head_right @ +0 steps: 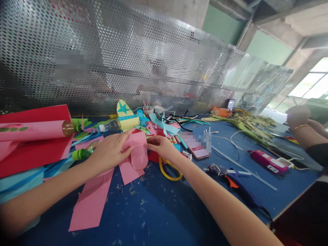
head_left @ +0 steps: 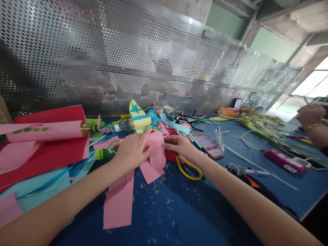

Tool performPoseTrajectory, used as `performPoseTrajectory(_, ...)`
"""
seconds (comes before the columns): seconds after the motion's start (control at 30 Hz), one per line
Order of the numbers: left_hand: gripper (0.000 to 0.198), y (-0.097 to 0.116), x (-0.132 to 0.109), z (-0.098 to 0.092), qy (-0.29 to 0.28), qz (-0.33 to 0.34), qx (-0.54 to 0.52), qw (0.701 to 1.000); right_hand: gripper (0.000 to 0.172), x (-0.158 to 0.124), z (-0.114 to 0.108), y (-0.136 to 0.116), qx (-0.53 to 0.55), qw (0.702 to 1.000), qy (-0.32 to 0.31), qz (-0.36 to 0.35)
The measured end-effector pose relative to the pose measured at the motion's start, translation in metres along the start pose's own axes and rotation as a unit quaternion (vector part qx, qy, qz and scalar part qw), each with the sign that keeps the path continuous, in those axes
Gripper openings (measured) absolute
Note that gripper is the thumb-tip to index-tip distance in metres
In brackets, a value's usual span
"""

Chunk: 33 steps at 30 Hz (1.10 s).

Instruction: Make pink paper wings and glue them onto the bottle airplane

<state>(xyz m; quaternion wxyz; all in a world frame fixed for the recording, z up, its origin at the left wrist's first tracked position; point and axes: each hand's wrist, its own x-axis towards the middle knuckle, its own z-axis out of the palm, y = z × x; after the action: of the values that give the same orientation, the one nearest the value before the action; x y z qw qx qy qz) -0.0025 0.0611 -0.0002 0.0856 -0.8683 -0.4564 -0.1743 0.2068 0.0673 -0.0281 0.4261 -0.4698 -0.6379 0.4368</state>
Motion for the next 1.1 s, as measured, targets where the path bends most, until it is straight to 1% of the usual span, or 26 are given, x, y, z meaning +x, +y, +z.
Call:
performPoseTrajectory(0.13, 0.054, 0.000, 0.001, -0.002, 0.001, -0.004, -0.009, 1.000, 0.020, -0.004, -0.003, -0.005, 0.004, 1.000, -0.018, 0.010)
performPoseTrajectory(0.3, 0.061, 0.001, 0.001, -0.007, -0.007, -0.011, -0.022, 1.000, 0.018, -0.006, -0.004, -0.004, -0.002, 1.000, -0.018, 0.005)
performPoseTrajectory(0.5, 0.075, -0.001, 0.001, -0.012, -0.042, 0.009, -0.038, 0.998, 0.017, -0.007, -0.005, -0.004, -0.025, 0.999, -0.019, -0.012)
performPoseTrajectory(0.6, 0.073, -0.002, 0.002, -0.014, -0.060, 0.019, -0.038, 0.997, 0.017, -0.008, -0.006, -0.004, -0.035, 0.999, -0.014, -0.022)
performPoseTrajectory(0.67, 0.071, -0.003, 0.003, -0.014, -0.063, 0.026, -0.044, 0.997, 0.018, -0.008, -0.005, -0.003, -0.037, 0.999, -0.003, -0.031)
performPoseTrajectory(0.77, 0.066, -0.003, 0.004, -0.014, -0.058, 0.037, -0.057, 0.996, 0.021, -0.007, -0.004, 0.001, -0.039, 0.998, 0.016, -0.044)
performPoseTrajectory(0.87, 0.062, -0.003, 0.004, -0.014, -0.058, 0.032, -0.057, 0.996, 0.021, -0.007, -0.004, 0.003, -0.041, 0.997, 0.026, -0.052)
performPoseTrajectory(1.1, 0.064, -0.005, 0.003, -0.011, -0.048, 0.042, -0.048, 0.997, 0.017, -0.009, -0.003, 0.003, -0.048, 0.997, 0.030, -0.061)
